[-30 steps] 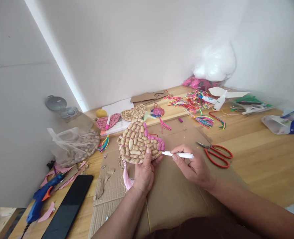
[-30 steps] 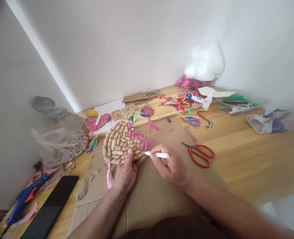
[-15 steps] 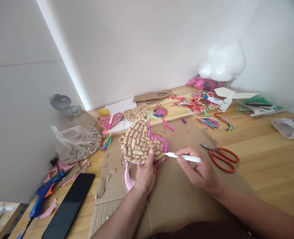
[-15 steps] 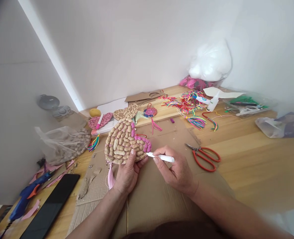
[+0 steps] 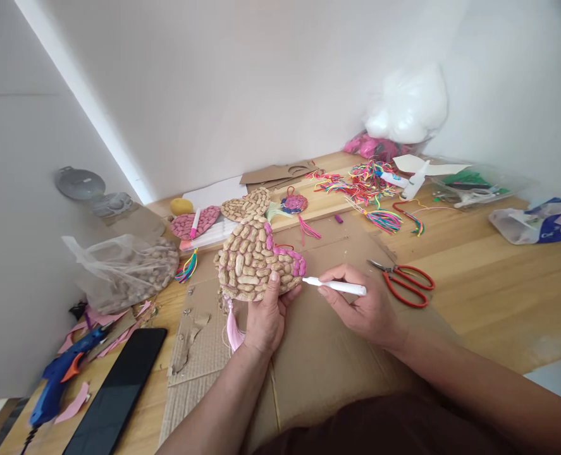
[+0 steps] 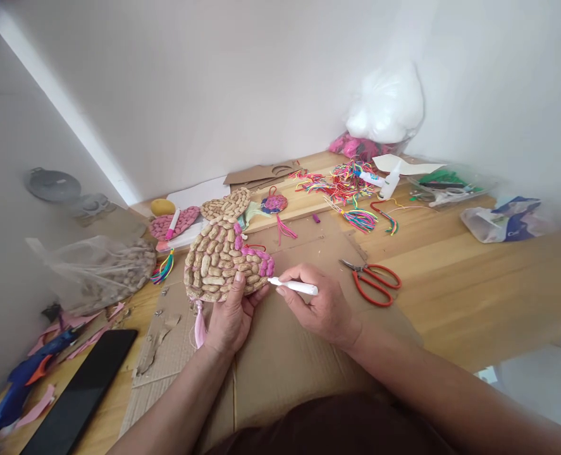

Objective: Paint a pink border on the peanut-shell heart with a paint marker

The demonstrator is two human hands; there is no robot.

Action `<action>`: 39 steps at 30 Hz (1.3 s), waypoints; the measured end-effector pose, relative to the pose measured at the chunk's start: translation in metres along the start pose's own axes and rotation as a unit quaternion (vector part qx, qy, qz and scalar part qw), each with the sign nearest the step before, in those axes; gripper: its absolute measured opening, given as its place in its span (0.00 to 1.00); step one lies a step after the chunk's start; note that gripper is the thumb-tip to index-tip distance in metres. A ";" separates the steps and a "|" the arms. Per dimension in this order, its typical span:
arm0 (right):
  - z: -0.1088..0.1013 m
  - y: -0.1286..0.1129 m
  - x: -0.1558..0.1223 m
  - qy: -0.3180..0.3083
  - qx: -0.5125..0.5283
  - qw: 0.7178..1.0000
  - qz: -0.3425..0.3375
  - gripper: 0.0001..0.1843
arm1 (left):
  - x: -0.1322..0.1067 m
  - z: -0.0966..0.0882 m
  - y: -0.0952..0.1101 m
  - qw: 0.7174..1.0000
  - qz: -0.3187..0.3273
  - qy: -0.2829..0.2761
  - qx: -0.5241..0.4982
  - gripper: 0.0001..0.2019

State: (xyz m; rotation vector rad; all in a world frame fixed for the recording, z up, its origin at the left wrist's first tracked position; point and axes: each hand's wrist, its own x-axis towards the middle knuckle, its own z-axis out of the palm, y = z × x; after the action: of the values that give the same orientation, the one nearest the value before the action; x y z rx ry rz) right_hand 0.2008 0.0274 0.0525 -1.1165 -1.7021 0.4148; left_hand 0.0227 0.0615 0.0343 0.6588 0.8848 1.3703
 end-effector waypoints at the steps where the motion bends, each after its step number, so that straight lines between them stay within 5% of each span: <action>1: 0.000 0.000 0.000 -0.003 0.000 1.000 -0.003 0.02 | 0.000 0.000 0.000 1.000 0.001 -0.001 -0.001 0.33; 15: 0.003 0.008 0.000 -0.032 -0.034 0.994 -0.100 0.01 | -0.001 -0.003 -0.001 1.000 -0.003 -0.007 -0.029 0.33; 20: 0.003 0.010 0.001 -0.022 -0.045 0.994 -0.099 0.01 | 0.000 -0.002 0.001 0.999 -0.027 -0.013 -0.030 0.28; 32: 0.008 0.008 -0.003 -0.028 -0.047 0.995 -0.085 0.03 | -0.006 0.001 -0.002 0.998 0.019 -0.054 0.003 0.32; 39: 0.007 0.014 -0.002 0.007 -0.082 0.992 -0.097 0.03 | -0.006 0.003 -0.002 0.999 0.021 -0.031 0.011 0.32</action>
State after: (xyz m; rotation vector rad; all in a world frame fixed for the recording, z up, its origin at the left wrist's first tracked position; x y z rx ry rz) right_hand 0.2014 0.0346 0.0390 -1.0562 -1.8391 0.1468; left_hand 0.0264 0.0558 0.0351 0.7360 0.8411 1.3712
